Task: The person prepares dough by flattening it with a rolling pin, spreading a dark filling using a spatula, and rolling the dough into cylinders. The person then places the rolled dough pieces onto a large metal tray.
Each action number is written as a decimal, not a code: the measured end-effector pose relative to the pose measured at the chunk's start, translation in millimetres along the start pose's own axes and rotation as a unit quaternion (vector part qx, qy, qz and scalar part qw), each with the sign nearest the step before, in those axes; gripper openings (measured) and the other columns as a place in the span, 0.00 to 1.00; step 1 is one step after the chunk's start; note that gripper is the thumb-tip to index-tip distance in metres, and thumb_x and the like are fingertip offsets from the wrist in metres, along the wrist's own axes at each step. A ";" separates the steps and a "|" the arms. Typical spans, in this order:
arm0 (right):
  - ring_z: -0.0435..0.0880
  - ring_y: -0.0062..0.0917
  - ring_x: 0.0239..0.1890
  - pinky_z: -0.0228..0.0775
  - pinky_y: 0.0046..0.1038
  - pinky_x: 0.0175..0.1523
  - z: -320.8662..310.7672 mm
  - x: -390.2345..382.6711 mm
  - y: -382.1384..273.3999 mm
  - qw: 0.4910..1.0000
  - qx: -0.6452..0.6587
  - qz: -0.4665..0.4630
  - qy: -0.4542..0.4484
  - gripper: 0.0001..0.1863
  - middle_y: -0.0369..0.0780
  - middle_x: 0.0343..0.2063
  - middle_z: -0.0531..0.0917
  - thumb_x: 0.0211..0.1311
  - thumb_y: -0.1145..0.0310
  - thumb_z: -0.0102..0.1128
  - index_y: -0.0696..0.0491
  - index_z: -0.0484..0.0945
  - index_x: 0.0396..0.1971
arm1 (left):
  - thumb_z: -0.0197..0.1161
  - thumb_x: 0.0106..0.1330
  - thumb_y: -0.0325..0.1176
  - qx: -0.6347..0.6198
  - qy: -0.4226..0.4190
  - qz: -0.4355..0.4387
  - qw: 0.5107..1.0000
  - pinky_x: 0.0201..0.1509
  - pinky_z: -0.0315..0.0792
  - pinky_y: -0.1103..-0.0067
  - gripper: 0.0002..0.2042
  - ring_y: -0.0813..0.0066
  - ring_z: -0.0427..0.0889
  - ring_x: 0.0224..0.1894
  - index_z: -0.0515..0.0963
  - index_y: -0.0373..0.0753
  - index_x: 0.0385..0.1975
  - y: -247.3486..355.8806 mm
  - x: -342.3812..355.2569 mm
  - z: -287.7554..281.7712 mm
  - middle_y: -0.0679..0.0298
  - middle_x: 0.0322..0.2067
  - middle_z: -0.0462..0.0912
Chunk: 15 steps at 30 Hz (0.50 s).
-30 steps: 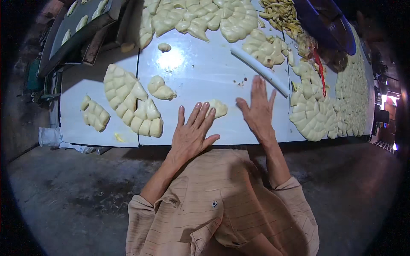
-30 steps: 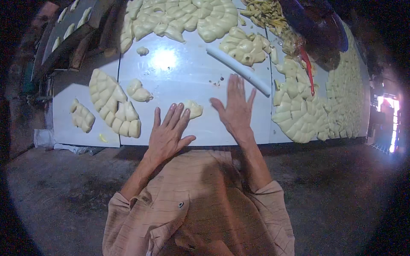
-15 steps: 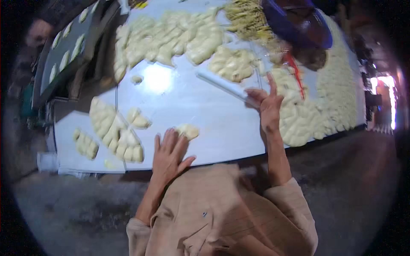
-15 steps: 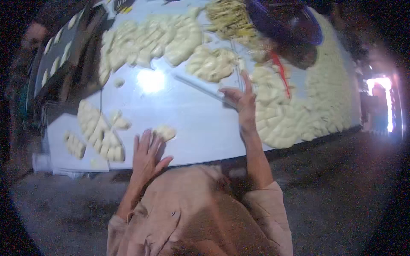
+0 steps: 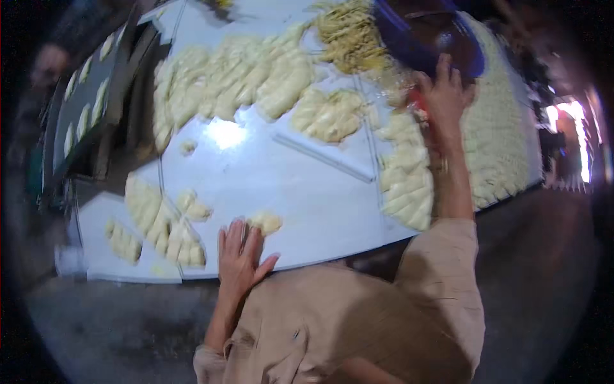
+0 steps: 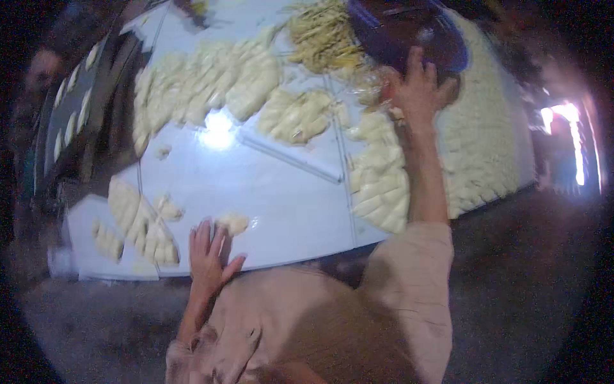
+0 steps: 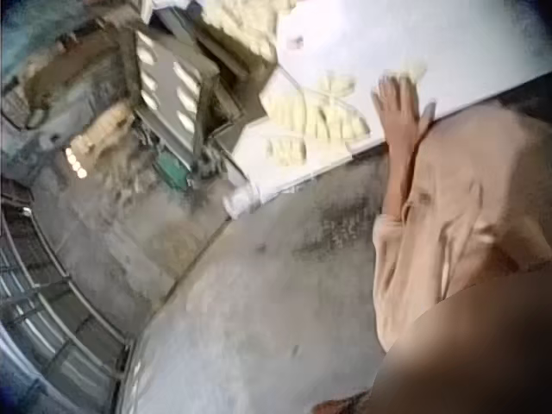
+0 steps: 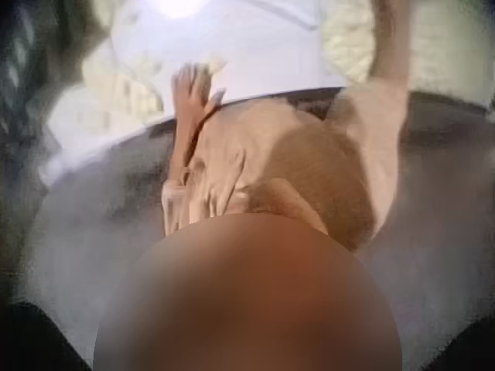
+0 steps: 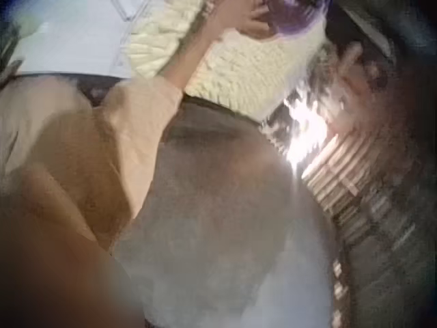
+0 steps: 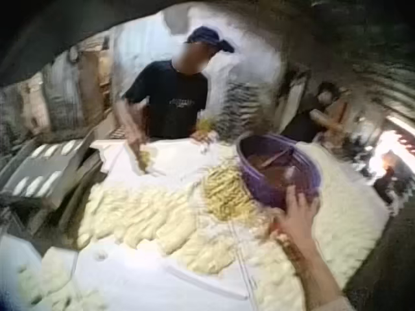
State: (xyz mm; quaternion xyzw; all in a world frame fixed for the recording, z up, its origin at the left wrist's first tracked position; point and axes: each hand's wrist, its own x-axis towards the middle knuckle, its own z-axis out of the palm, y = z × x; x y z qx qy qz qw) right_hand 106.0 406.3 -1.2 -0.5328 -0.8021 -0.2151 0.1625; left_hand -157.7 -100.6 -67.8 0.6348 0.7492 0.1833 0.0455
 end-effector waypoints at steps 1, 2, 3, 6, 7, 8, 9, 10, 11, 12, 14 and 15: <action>0.67 0.45 0.70 0.37 0.60 0.76 -19.7 -12.3 -12.3 0.997 0.018 0.005 -0.077 0.45 0.52 0.63 0.74 0.70 0.33 0.43 0.49 0.53 0.76 | 0.70 0.60 0.58 -0.009 0.004 -0.011 1.000 0.72 0.56 0.47 0.38 0.48 0.65 0.71 0.71 0.38 0.64 3.1 4.1 -3.6 0.47 0.67 0.67; 0.68 0.45 0.69 0.41 0.57 0.76 -45.7 -30.4 -30.7 0.988 0.110 -0.030 -0.107 0.42 0.52 0.62 0.75 0.70 0.39 0.49 0.50 0.56 0.75 | 0.70 0.60 0.57 -0.019 0.003 -0.005 1.000 0.72 0.56 0.47 0.38 0.49 0.66 0.70 0.71 0.38 0.65 4.3 8.1 -4.2 0.48 0.67 0.68; 0.70 0.45 0.68 0.44 0.55 0.76 -62.9 -57.0 -49.4 0.967 0.207 -0.062 -0.134 0.39 0.51 0.61 0.76 0.69 0.44 0.55 0.51 0.60 0.73 | 0.70 0.60 0.57 -0.024 0.002 0.001 1.000 0.72 0.57 0.48 0.38 0.50 0.67 0.70 0.71 0.37 0.65 2.5 8.2 -4.6 0.50 0.67 0.69; 0.71 0.45 0.67 0.53 0.48 0.74 -96.1 -142.9 -126.4 0.882 0.396 -0.206 -0.150 0.37 0.49 0.62 0.75 0.62 0.54 0.66 0.55 0.66 0.68 | 0.69 0.62 0.57 -0.024 0.020 0.020 0.999 0.73 0.56 0.49 0.38 0.54 0.67 0.70 0.71 0.37 0.65 1.0 3.5 6.2 0.54 0.66 0.72; 0.70 0.45 0.67 0.55 0.48 0.73 -96.6 -170.2 -150.0 0.838 0.435 -0.290 -0.155 0.38 0.48 0.63 0.74 0.59 0.55 0.68 0.55 0.68 0.67 | 0.69 0.62 0.57 -0.017 0.013 0.010 1.000 0.73 0.56 0.49 0.38 0.54 0.67 0.70 0.71 0.37 0.65 -0.7 -0.2 6.3 0.54 0.66 0.72; 0.68 0.43 0.70 0.53 0.48 0.74 -132.5 -180.9 -176.1 0.814 0.426 -0.332 -0.215 0.39 0.46 0.65 0.73 0.58 0.50 0.67 0.56 0.69 0.66 | 0.68 0.62 0.58 -0.016 -0.007 0.021 1.000 0.73 0.55 0.47 0.38 0.53 0.66 0.71 0.70 0.36 0.65 -1.6 -0.7 6.7 0.53 0.67 0.70; 0.65 0.39 0.72 0.51 0.49 0.75 -131.3 -202.7 -194.3 0.776 0.456 -0.378 -0.215 0.40 0.45 0.67 0.71 0.58 0.45 0.64 0.56 0.70 0.65 | 0.67 0.63 0.58 -0.015 -0.024 0.036 0.999 0.73 0.53 0.46 0.39 0.52 0.65 0.71 0.69 0.35 0.66 0.2 1.9 5.3 0.52 0.68 0.68; 0.63 0.36 0.73 0.48 0.51 0.76 -124.8 -227.2 -209.7 0.777 0.416 -0.433 -0.190 0.42 0.43 0.68 0.70 0.60 0.39 0.58 0.55 0.69 0.66 | 0.62 0.64 0.61 0.010 -0.060 0.030 0.998 0.74 0.48 0.43 0.39 0.52 0.63 0.72 0.69 0.35 0.66 1.9 4.3 5.1 0.54 0.69 0.67; 0.62 0.34 0.74 0.42 0.56 0.76 -126.5 -240.9 -223.2 0.770 0.408 -0.431 -0.233 0.43 0.43 0.69 0.69 0.62 0.35 0.53 0.55 0.69 0.66 | 0.58 0.64 0.64 0.024 -0.093 0.016 0.995 0.75 0.41 0.41 0.41 0.53 0.59 0.74 0.66 0.36 0.68 0.5 2.7 6.2 0.54 0.70 0.65; 0.62 0.34 0.74 0.40 0.59 0.76 -122.9 -248.2 -227.5 0.781 0.401 -0.419 -0.232 0.43 0.43 0.69 0.69 0.63 0.35 0.52 0.55 0.69 0.67 | 0.57 0.64 0.65 0.025 -0.088 0.009 0.996 0.75 0.39 0.40 0.43 0.53 0.58 0.75 0.65 0.36 0.69 0.4 3.8 4.8 0.55 0.71 0.65; 0.62 0.34 0.74 0.37 0.61 0.76 -121.2 -255.5 -224.0 0.792 0.390 -0.409 -0.231 0.43 0.44 0.69 0.69 0.64 0.34 0.51 0.55 0.69 0.67 | 0.57 0.63 0.67 0.025 -0.080 0.002 0.996 0.76 0.37 0.40 0.44 0.54 0.56 0.76 0.64 0.37 0.70 2.9 7.9 1.4 0.55 0.71 0.64; 0.62 0.35 0.74 0.35 0.63 0.75 -124.5 -256.2 -219.8 0.798 0.383 -0.401 -0.237 0.42 0.44 0.69 0.69 0.65 0.35 0.50 0.55 0.69 0.66 | 0.57 0.63 0.66 0.024 -0.087 -0.009 0.996 0.75 0.37 0.40 0.43 0.55 0.57 0.76 0.65 0.38 0.70 4.9 11.8 -3.5 0.56 0.71 0.65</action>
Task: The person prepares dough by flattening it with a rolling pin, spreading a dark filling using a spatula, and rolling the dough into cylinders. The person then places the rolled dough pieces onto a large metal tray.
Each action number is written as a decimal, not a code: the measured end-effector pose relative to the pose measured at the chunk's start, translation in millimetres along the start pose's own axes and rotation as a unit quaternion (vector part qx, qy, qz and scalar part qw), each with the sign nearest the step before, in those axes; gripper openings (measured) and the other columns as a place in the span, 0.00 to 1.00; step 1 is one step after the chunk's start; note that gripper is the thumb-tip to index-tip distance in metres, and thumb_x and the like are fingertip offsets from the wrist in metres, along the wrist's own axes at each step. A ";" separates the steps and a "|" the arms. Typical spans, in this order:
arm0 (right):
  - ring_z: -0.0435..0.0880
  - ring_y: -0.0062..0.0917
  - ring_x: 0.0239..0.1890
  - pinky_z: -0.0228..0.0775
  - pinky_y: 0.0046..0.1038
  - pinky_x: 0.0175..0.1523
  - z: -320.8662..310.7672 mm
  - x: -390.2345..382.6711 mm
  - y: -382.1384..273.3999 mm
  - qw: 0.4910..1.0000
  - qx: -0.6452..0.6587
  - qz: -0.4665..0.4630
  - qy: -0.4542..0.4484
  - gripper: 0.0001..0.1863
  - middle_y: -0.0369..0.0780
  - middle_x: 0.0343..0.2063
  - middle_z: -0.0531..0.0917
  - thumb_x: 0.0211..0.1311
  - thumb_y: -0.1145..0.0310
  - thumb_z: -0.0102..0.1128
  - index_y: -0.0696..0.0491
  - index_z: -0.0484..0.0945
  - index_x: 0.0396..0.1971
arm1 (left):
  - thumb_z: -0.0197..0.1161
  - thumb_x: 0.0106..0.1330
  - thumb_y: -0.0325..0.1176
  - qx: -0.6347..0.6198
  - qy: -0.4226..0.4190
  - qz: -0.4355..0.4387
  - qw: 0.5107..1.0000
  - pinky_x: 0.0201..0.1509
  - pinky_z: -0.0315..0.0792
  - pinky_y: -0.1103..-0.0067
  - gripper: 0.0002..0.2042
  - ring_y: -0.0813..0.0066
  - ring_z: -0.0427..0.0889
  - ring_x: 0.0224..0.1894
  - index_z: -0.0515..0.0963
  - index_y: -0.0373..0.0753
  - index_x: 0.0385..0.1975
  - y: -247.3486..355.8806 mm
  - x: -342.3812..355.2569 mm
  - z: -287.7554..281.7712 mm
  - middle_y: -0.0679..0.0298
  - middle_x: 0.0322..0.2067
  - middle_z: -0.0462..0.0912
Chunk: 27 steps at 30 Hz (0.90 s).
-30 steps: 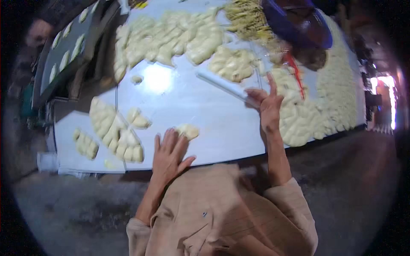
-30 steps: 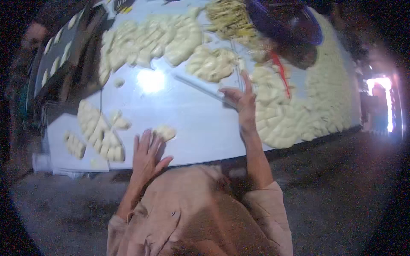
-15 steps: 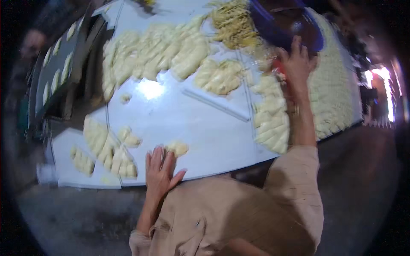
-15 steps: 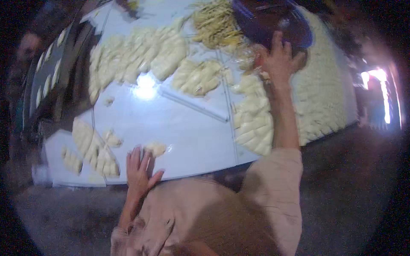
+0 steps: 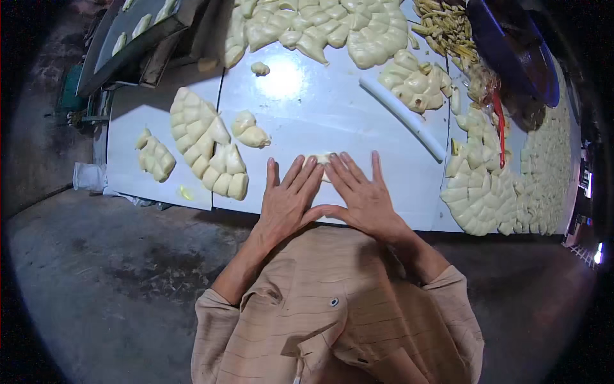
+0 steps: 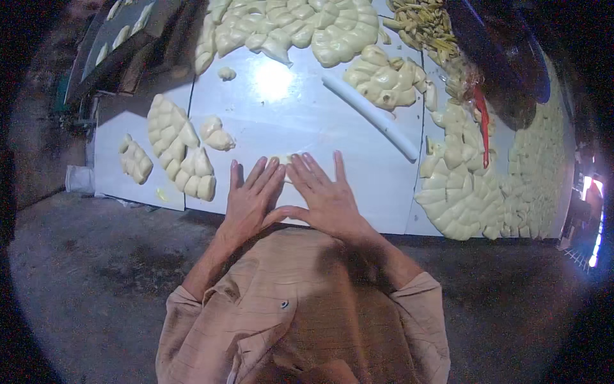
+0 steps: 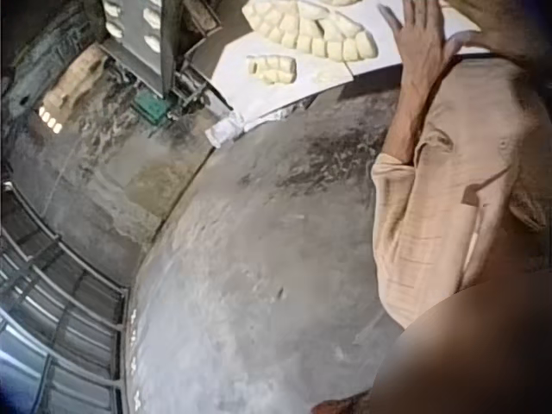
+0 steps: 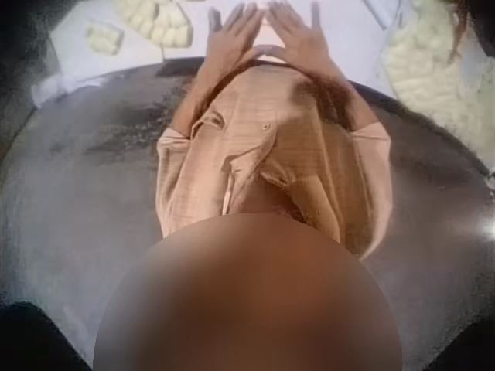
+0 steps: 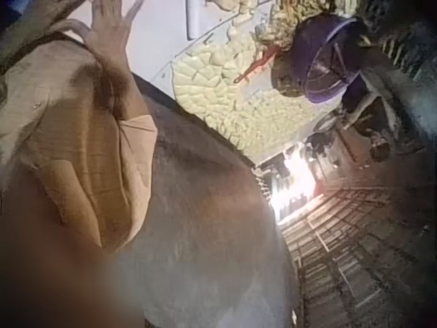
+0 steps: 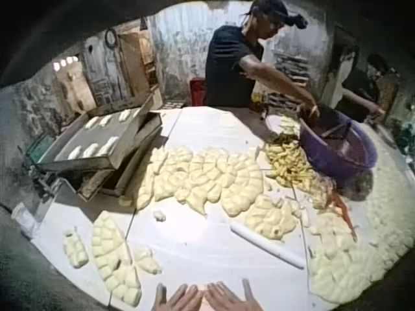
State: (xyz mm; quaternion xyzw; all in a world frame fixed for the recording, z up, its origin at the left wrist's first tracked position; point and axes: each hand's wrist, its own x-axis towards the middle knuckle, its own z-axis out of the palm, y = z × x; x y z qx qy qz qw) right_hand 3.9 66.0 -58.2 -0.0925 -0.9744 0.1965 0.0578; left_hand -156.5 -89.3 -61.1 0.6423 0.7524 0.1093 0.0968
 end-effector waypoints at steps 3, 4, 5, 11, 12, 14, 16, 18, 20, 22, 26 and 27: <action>0.63 0.37 0.73 0.36 0.64 0.75 -13.0 -4.8 9.2 1.000 -0.013 0.007 -0.013 0.38 0.45 0.68 0.70 0.68 0.39 0.50 0.55 0.70 0.65 | 0.57 0.63 0.66 -0.008 0.016 -0.017 1.000 0.75 0.37 0.40 0.42 0.56 0.57 0.76 0.66 0.39 0.70 5.9 3.5 -7.9 0.57 0.71 0.66; 0.64 0.39 0.73 0.39 0.62 0.75 -20.6 -5.5 17.0 1.000 -0.019 -0.001 -0.018 0.35 0.46 0.66 0.71 0.69 0.42 0.52 0.54 0.70 0.65 | 0.57 0.63 0.66 -0.009 0.038 -0.024 0.999 0.75 0.37 0.39 0.43 0.57 0.56 0.76 0.66 0.39 0.70 9.3 4.4 -9.0 0.57 0.71 0.66; 0.65 0.41 0.71 0.42 0.60 0.74 -31.1 -6.1 26.0 0.998 0.001 0.045 0.052 0.32 0.47 0.64 0.73 0.69 0.46 0.55 0.54 0.72 0.64 | 0.56 0.65 0.65 0.001 0.046 -0.003 0.999 0.75 0.38 0.39 0.41 0.58 0.55 0.76 0.64 0.40 0.71 11.4 5.4 -8.4 0.59 0.72 0.64; 0.76 0.41 0.55 0.62 0.48 0.62 -39.1 -10.0 108.8 0.925 -0.131 0.268 0.234 0.22 0.46 0.52 0.79 0.68 0.61 0.60 0.55 0.76 0.58 | 0.51 0.67 0.65 -0.014 -0.008 -0.005 1.000 0.72 0.40 0.35 0.40 0.53 0.56 0.76 0.63 0.43 0.71 23.1 -5.8 8.4 0.56 0.73 0.60; 0.76 0.41 0.53 0.63 0.46 0.59 -40.0 -10.5 114.0 0.934 -0.110 0.270 0.209 0.21 0.46 0.50 0.79 0.68 0.61 0.60 0.56 0.76 0.57 | 0.51 0.67 0.65 -0.010 -0.012 -0.010 1.000 0.72 0.40 0.35 0.39 0.54 0.55 0.76 0.63 0.44 0.71 23.8 -8.0 9.0 0.56 0.74 0.58; 0.77 0.40 0.50 0.64 0.44 0.56 -38.6 -13.8 114.4 0.942 -0.088 0.270 0.182 0.20 0.46 0.49 0.80 0.68 0.62 0.60 0.57 0.76 0.55 | 0.51 0.68 0.65 -0.010 -0.021 -0.009 1.000 0.72 0.40 0.34 0.38 0.52 0.54 0.76 0.62 0.46 0.72 22.6 -13.3 8.3 0.53 0.74 0.56; 0.77 0.41 0.49 0.64 0.43 0.56 -40.8 -15.9 94.9 0.948 -0.023 0.254 0.190 0.19 0.46 0.47 0.81 0.68 0.63 0.60 0.57 0.77 0.54 | 0.55 0.67 0.63 -0.031 0.017 -0.006 0.999 0.72 0.39 0.35 0.40 0.48 0.51 0.77 0.60 0.46 0.73 17.4 -20.5 12.2 0.48 0.75 0.53; 0.77 0.42 0.49 0.63 0.43 0.57 -41.3 -23.1 71.9 0.969 0.000 0.147 0.198 0.19 0.46 0.46 0.81 0.67 0.63 0.60 0.55 0.76 0.54 | 0.59 0.66 0.61 -0.043 0.067 -0.009 0.997 0.72 0.39 0.35 0.41 0.46 0.50 0.77 0.58 0.45 0.74 11.3 -30.2 16.6 0.44 0.75 0.49; 0.76 0.41 0.51 0.62 0.44 0.60 -43.0 -25.8 47.6 0.987 0.010 0.087 0.137 0.21 0.44 0.48 0.81 0.64 0.62 0.63 0.54 0.76 0.55 | 0.60 0.66 0.60 -0.024 0.209 -0.029 0.977 0.71 0.39 0.35 0.41 0.45 0.50 0.77 0.57 0.43 0.74 7.5 -29.8 16.5 0.45 0.76 0.46; 0.75 0.40 0.54 0.59 0.46 0.64 -37.4 -20.0 29.8 0.996 0.004 0.041 0.077 0.24 0.43 0.51 0.79 0.63 0.61 0.64 0.53 0.75 0.57 | 0.60 0.68 0.57 -0.035 0.215 -0.044 0.975 0.71 0.38 0.34 0.40 0.47 0.51 0.77 0.58 0.41 0.74 8.3 -21.1 7.7 0.48 0.76 0.49; 0.66 0.40 0.68 0.47 0.54 0.73 -24.0 1.6 18.0 0.989 -0.114 0.089 0.005 0.27 0.44 0.64 0.73 0.70 0.54 0.56 0.51 0.72 0.64 | 0.60 0.67 0.55 0.029 0.096 -0.138 0.985 0.72 0.32 0.35 0.36 0.57 0.55 0.77 0.65 0.43 0.71 -5.2 -0.8 0.8 0.55 0.72 0.63; 0.60 0.41 0.73 0.39 0.60 0.74 -24.9 7.1 16.0 0.986 -0.094 0.139 0.001 0.28 0.43 0.69 0.68 0.71 0.52 0.53 0.50 0.72 0.65 | 0.56 0.69 0.55 0.046 0.082 -0.140 0.986 0.72 0.32 0.35 0.34 0.56 0.55 0.76 0.65 0.42 0.71 -7.3 6.3 -3.0 0.56 0.72 0.63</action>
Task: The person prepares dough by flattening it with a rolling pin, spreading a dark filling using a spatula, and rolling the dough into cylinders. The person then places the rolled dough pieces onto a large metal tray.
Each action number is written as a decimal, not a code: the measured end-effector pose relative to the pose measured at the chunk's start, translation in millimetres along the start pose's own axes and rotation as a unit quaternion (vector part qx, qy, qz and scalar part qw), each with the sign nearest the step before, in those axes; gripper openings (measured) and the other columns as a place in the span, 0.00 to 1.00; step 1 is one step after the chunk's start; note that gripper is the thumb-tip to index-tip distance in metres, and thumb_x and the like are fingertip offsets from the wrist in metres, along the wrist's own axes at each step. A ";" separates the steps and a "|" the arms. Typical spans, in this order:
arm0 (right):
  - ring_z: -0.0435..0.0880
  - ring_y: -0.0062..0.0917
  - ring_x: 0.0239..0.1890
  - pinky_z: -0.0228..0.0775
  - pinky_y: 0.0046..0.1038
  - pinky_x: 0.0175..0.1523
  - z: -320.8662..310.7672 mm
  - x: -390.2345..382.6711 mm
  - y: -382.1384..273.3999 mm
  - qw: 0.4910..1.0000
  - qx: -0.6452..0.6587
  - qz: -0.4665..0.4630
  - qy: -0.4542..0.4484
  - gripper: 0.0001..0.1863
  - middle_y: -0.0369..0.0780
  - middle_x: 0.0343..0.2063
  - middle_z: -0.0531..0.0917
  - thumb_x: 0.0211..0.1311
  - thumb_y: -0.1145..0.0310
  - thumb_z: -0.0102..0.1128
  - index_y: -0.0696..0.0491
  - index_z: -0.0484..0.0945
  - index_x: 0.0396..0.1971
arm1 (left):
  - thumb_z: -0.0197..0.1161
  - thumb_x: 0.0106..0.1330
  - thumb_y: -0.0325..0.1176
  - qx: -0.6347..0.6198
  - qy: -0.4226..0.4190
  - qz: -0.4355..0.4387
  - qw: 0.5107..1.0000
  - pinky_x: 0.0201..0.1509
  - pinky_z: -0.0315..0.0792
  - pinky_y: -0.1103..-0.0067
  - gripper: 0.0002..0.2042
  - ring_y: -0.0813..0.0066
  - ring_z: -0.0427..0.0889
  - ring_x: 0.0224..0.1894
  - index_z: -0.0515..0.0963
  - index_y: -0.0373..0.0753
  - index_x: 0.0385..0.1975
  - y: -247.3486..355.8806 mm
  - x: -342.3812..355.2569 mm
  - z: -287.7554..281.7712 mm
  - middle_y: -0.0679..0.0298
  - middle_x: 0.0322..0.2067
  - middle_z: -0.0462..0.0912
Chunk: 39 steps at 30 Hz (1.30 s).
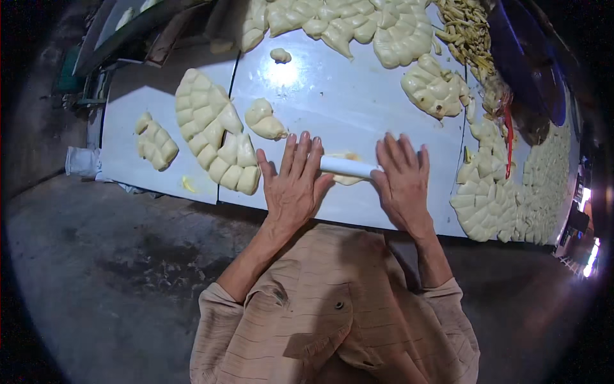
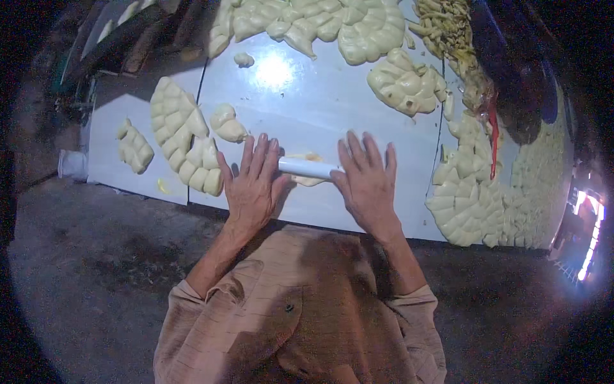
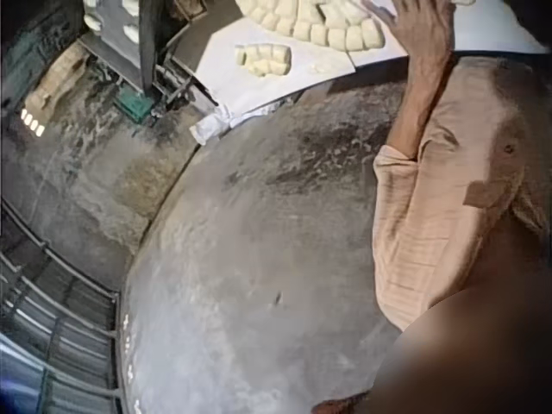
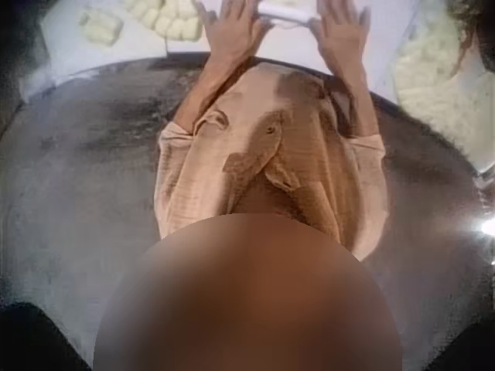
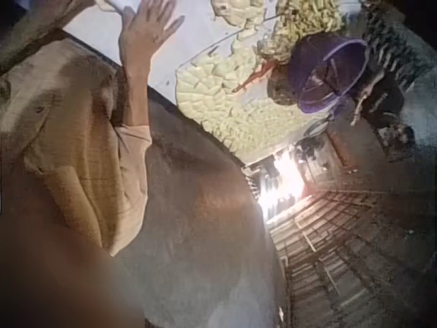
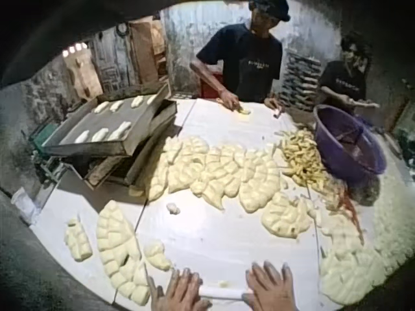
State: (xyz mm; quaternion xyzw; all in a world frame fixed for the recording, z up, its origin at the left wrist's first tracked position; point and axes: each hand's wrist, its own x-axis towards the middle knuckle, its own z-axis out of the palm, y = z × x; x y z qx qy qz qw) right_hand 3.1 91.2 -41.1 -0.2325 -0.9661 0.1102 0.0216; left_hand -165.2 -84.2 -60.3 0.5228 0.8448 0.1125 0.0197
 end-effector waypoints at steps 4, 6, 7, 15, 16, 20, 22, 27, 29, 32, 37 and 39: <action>0.55 0.45 0.75 0.35 0.67 0.72 17.2 41.4 14.1 0.994 -0.069 0.066 0.051 0.28 0.44 0.71 0.65 0.71 0.52 0.54 0.47 0.71 0.67 | 0.50 0.74 0.54 0.007 -0.026 0.002 1.000 0.71 0.30 0.33 0.30 0.56 0.55 0.77 0.66 0.44 0.70 -9.1 43.4 6.2 0.57 0.71 0.65; 0.55 0.46 0.75 0.37 0.66 0.72 13.0 74.3 20.5 0.990 -0.060 0.089 0.086 0.28 0.47 0.71 0.65 0.70 0.52 0.54 0.46 0.72 0.66 | 0.46 0.76 0.52 0.032 -0.050 0.003 0.998 0.70 0.30 0.32 0.27 0.55 0.52 0.77 0.66 0.49 0.71 -15.6 70.8 -1.4 0.56 0.72 0.63; 0.56 0.47 0.74 0.38 0.65 0.72 14.1 88.5 26.4 0.988 -0.054 0.096 0.106 0.28 0.47 0.69 0.66 0.70 0.51 0.55 0.45 0.72 0.66 | 0.46 0.76 0.52 0.025 -0.056 0.008 0.998 0.70 0.30 0.32 0.27 0.55 0.52 0.77 0.66 0.49 0.71 -18.6 87.4 0.0 0.56 0.72 0.63; 0.80 0.41 0.45 0.72 0.41 0.51 -6.7 94.4 32.4 0.985 0.112 -0.106 0.072 0.32 0.43 0.45 0.81 0.53 0.46 0.70 0.51 0.79 0.53 | 0.52 0.75 0.47 -0.041 0.026 0.069 0.996 0.72 0.36 0.34 0.27 0.51 0.52 0.77 0.64 0.53 0.72 -40.6 147.0 11.4 0.51 0.74 0.56; 0.81 0.39 0.42 0.72 0.39 0.47 -3.5 83.0 34.2 0.988 0.109 -0.098 0.048 0.30 0.42 0.41 0.81 0.52 0.47 0.70 0.52 0.80 0.49 | 0.53 0.74 0.46 -0.045 0.006 0.090 0.995 0.73 0.37 0.36 0.27 0.50 0.52 0.77 0.63 0.52 0.72 -42.5 142.5 10.0 0.51 0.74 0.55; 0.81 0.37 0.37 0.72 0.38 0.42 -32.0 63.5 21.2 0.988 0.109 -0.109 0.017 0.24 0.41 0.36 0.81 0.56 0.48 0.68 0.53 0.81 0.42 | 0.55 0.72 0.43 -0.110 -0.031 0.135 0.984 0.75 0.43 0.42 0.28 0.49 0.52 0.77 0.62 0.52 0.73 -36.4 117.6 -22.4 0.50 0.75 0.54; 0.81 0.38 0.41 0.71 0.40 0.46 -34.0 59.5 15.9 0.985 0.114 -0.132 0.003 0.25 0.43 0.40 0.81 0.58 0.47 0.66 0.52 0.80 0.45 | 0.56 0.72 0.44 -0.116 -0.023 0.137 0.983 0.75 0.43 0.42 0.28 0.49 0.53 0.76 0.63 0.52 0.72 -27.4 102.5 -29.4 0.51 0.75 0.54; 0.70 0.37 0.68 0.60 0.46 0.69 -3.8 33.2 7.0 0.994 -0.008 -0.109 -0.026 0.35 0.42 0.68 0.70 0.63 0.42 0.57 0.45 0.71 0.67 | 0.51 0.73 0.56 -0.083 -0.075 0.078 0.991 0.75 0.43 0.43 0.32 0.54 0.55 0.76 0.65 0.44 0.71 -6.7 49.2 -6.8 0.53 0.73 0.59; 0.65 0.35 0.72 0.54 0.48 0.73 5.5 13.9 1.9 0.996 0.007 -0.079 -0.047 0.35 0.39 0.72 0.66 0.65 0.41 0.55 0.41 0.68 0.69 | 0.55 0.70 0.54 -0.077 -0.043 0.073 0.993 0.74 0.46 0.43 0.34 0.59 0.57 0.76 0.65 0.38 0.69 -0.6 33.4 -1.0 0.54 0.72 0.61; 0.67 0.32 0.71 0.57 0.48 0.70 8.1 -16.5 -9.4 0.997 -0.009 -0.057 -0.047 0.35 0.37 0.69 0.70 0.59 0.47 0.65 0.37 0.71 0.67 | 0.52 0.71 0.57 -0.083 -0.073 0.051 0.992 0.74 0.45 0.43 0.35 0.56 0.58 0.75 0.64 0.37 0.70 10.8 3.1 2.3 0.53 0.72 0.63; 0.74 0.33 0.58 0.57 0.43 0.64 16.7 -46.5 -15.9 0.995 0.057 -0.077 0.026 0.30 0.38 0.56 0.78 0.57 0.60 0.70 0.44 0.75 0.62 | 0.57 0.68 0.56 -0.071 -0.085 0.035 0.993 0.72 0.43 0.38 0.36 0.53 0.58 0.75 0.64 0.37 0.70 22.6 -28.3 -5.7 0.53 0.72 0.63; 0.75 0.32 0.53 0.58 0.42 0.60 10.7 -42.4 -10.2 0.993 0.078 -0.084 -0.008 0.29 0.38 0.50 0.78 0.56 0.61 0.71 0.43 0.78 0.60 | 0.56 0.70 0.55 -0.067 -0.103 -0.006 0.992 0.72 0.32 0.34 0.36 0.54 0.53 0.77 0.61 0.41 0.72 27.5 -34.9 -11.7 0.54 0.75 0.57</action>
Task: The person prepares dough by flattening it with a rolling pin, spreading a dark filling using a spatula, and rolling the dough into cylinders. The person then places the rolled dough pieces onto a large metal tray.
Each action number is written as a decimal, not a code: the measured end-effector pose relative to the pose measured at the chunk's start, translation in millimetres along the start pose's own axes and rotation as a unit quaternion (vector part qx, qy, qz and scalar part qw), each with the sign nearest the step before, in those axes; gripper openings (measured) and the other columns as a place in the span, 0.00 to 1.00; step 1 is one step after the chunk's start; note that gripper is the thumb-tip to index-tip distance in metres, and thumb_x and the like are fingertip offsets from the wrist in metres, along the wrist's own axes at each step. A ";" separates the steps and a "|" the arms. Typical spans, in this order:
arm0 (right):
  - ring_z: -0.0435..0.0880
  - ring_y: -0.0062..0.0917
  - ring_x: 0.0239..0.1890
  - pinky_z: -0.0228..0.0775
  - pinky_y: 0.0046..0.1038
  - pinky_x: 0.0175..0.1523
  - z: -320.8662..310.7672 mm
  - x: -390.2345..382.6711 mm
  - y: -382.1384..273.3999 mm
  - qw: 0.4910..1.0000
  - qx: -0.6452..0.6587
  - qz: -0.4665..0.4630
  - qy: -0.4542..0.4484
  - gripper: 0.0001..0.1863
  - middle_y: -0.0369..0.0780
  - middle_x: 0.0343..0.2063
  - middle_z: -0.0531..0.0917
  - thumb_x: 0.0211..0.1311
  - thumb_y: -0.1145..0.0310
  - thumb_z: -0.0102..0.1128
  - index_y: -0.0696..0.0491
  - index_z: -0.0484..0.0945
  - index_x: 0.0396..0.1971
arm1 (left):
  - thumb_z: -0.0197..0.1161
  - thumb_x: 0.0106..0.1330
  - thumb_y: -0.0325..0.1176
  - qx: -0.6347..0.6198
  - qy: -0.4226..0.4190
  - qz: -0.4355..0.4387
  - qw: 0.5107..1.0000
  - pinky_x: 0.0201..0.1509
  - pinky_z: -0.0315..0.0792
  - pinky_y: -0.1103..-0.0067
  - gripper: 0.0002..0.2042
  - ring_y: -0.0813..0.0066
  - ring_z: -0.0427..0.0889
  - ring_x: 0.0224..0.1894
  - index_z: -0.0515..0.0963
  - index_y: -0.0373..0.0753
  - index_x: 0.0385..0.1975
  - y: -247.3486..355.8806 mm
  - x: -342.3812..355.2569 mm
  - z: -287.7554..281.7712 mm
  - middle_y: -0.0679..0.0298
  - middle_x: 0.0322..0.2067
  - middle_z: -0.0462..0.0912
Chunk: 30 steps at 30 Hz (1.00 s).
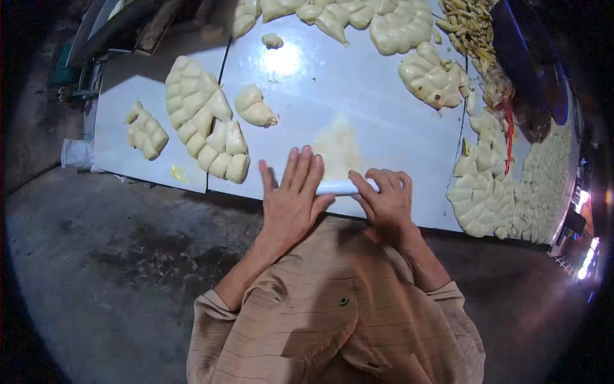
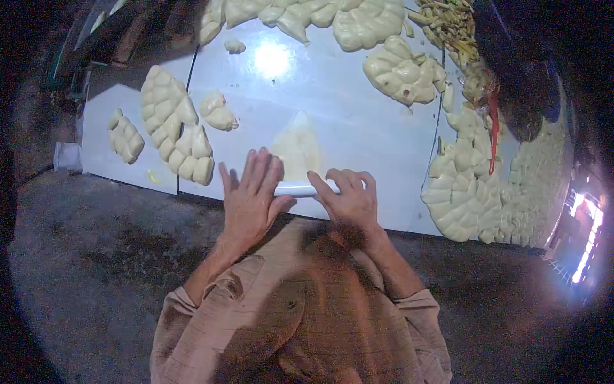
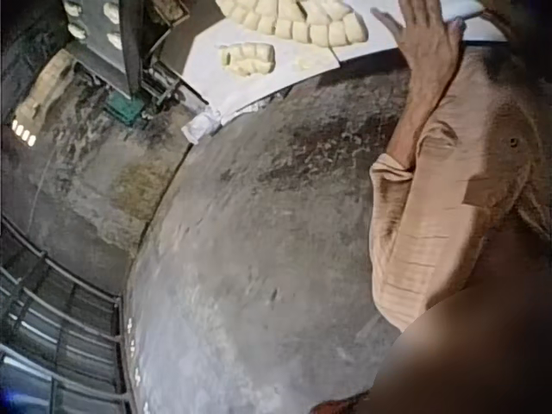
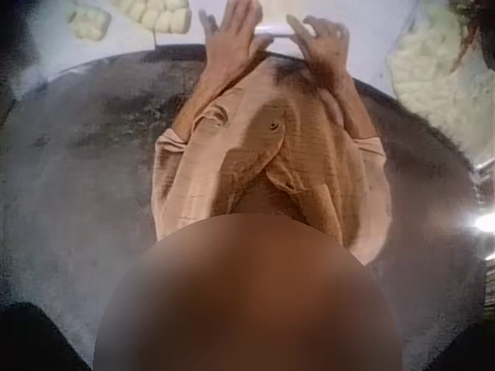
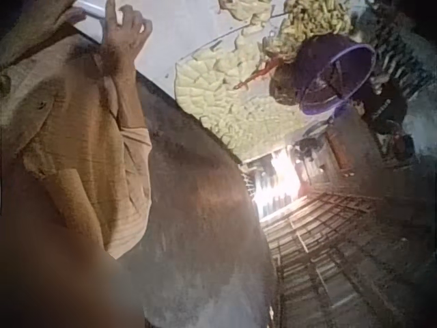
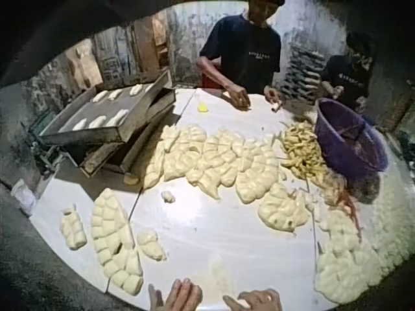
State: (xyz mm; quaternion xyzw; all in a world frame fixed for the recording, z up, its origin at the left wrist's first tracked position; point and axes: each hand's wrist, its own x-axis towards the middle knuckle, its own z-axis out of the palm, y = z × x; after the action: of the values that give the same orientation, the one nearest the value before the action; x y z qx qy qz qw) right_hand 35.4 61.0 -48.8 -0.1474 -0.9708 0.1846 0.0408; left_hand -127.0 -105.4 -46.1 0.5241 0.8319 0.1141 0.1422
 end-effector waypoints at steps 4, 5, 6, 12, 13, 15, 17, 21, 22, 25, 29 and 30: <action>0.78 0.30 0.49 0.63 0.42 0.56 -18.5 19.3 15.2 1.000 0.014 -0.021 0.005 0.31 0.36 0.47 0.79 0.58 0.52 0.67 0.39 0.75 0.64 | 0.55 0.71 0.53 0.044 0.051 -0.016 0.998 0.71 0.30 0.33 0.34 0.53 0.52 0.77 0.61 0.39 0.72 8.2 7.8 -7.4 0.53 0.74 0.58; 0.76 0.33 0.53 0.62 0.42 0.57 -14.0 25.3 18.8 1.000 0.003 -0.015 0.017 0.32 0.39 0.54 0.77 0.59 0.49 0.65 0.39 0.74 0.65 | 0.54 0.72 0.53 0.047 0.046 -0.032 0.997 0.71 0.30 0.33 0.34 0.53 0.53 0.77 0.62 0.39 0.72 7.7 16.3 -6.2 0.53 0.74 0.59; 0.71 0.35 0.61 0.59 0.46 0.62 -7.1 32.0 21.8 0.999 -0.039 0.012 -0.003 0.33 0.42 0.66 0.71 0.62 0.45 0.60 0.38 0.72 0.67 | 0.52 0.73 0.54 0.025 0.041 -0.048 0.998 0.71 0.28 0.33 0.34 0.53 0.54 0.77 0.62 0.37 0.72 1.5 26.5 2.9 0.53 0.73 0.62; 0.48 0.39 0.78 0.37 0.62 0.74 4.7 72.9 27.4 0.989 -0.112 0.098 -0.024 0.33 0.42 0.76 0.55 0.69 0.42 0.52 0.36 0.65 0.72 | 0.52 0.74 0.49 0.060 0.113 -0.091 0.988 0.71 0.26 0.34 0.25 0.56 0.55 0.76 0.71 0.46 0.68 -18.2 73.9 5.2 0.54 0.72 0.62; 0.46 0.40 0.79 0.34 0.64 0.73 6.6 83.9 30.8 0.985 -0.125 0.115 -0.009 0.33 0.42 0.77 0.54 0.69 0.42 0.51 0.36 0.65 0.72 | 0.52 0.74 0.48 0.057 0.116 -0.095 0.987 0.71 0.25 0.34 0.25 0.56 0.54 0.77 0.70 0.48 0.68 -20.7 84.5 -0.2 0.54 0.73 0.61; 0.44 0.44 0.79 0.30 0.69 0.72 7.7 101.9 36.6 0.982 -0.129 0.133 0.022 0.32 0.42 0.77 0.52 0.71 0.45 0.50 0.36 0.64 0.72 | 0.51 0.74 0.47 0.052 0.114 -0.099 0.987 0.71 0.24 0.34 0.25 0.56 0.53 0.77 0.69 0.50 0.69 -27.6 103.1 -4.3 0.54 0.73 0.60; 0.44 0.46 0.79 0.31 0.70 0.72 5.7 118.6 41.4 0.980 -0.132 0.147 0.016 0.32 0.43 0.77 0.51 0.71 0.46 0.50 0.36 0.64 0.72 | 0.50 0.74 0.46 0.043 0.143 -0.094 0.984 0.70 0.22 0.33 0.25 0.53 0.53 0.77 0.67 0.52 0.71 -35.4 119.4 -3.3 0.52 0.74 0.58; 0.42 0.51 0.78 0.32 0.71 0.71 1.7 144.0 49.3 0.975 -0.131 0.177 0.024 0.31 0.47 0.77 0.51 0.71 0.46 0.49 0.34 0.63 0.73 | 0.49 0.74 0.45 0.039 0.150 -0.096 0.983 0.68 0.21 0.31 0.25 0.47 0.52 0.76 0.66 0.52 0.71 -42.0 148.1 -12.4 0.47 0.73 0.59; 0.42 0.52 0.78 0.32 0.72 0.71 1.7 150.2 51.9 0.975 -0.120 0.186 0.034 0.31 0.49 0.77 0.50 0.72 0.45 0.48 0.34 0.63 0.73 | 0.50 0.74 0.45 0.048 0.160 -0.087 0.982 0.67 0.24 0.29 0.25 0.47 0.54 0.76 0.67 0.51 0.70 -44.1 156.7 -15.4 0.47 0.71 0.61; 0.43 0.53 0.78 0.32 0.72 0.71 -0.3 171.3 63.5 0.974 -0.126 0.179 0.066 0.31 0.49 0.77 0.49 0.72 0.46 0.48 0.36 0.63 0.73 | 0.53 0.73 0.46 0.084 0.193 -0.061 0.976 0.66 0.31 0.27 0.23 0.48 0.57 0.75 0.71 0.47 0.66 -51.4 184.5 -19.4 0.47 0.68 0.66; 0.60 0.52 0.71 0.50 0.59 0.70 -11.4 210.2 87.5 0.977 -0.101 0.096 0.164 0.31 0.52 0.69 0.64 0.67 0.47 0.59 0.41 0.71 0.67 | 0.50 0.75 0.51 0.129 0.257 -0.042 0.957 0.66 0.36 0.27 0.23 0.51 0.59 0.74 0.71 0.53 0.67 -68.0 226.2 -16.1 0.58 0.70 0.67; 0.68 0.51 0.67 0.58 0.53 0.69 -17.6 220.0 91.7 0.978 -0.010 0.024 0.208 0.31 0.52 0.65 0.71 0.64 0.48 0.62 0.42 0.73 0.66 | 0.52 0.75 0.50 0.159 0.241 -0.039 0.956 0.66 0.38 0.27 0.23 0.53 0.60 0.74 0.71 0.53 0.66 -70.8 235.6 -18.6 0.59 0.69 0.68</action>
State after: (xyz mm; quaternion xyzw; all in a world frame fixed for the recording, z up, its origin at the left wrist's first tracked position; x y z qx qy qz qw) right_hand -147.1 214.8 -60.9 -0.2059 -0.9391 0.1413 0.2360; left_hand -289.7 76.9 -80.3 0.4636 0.8688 0.0973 -0.1438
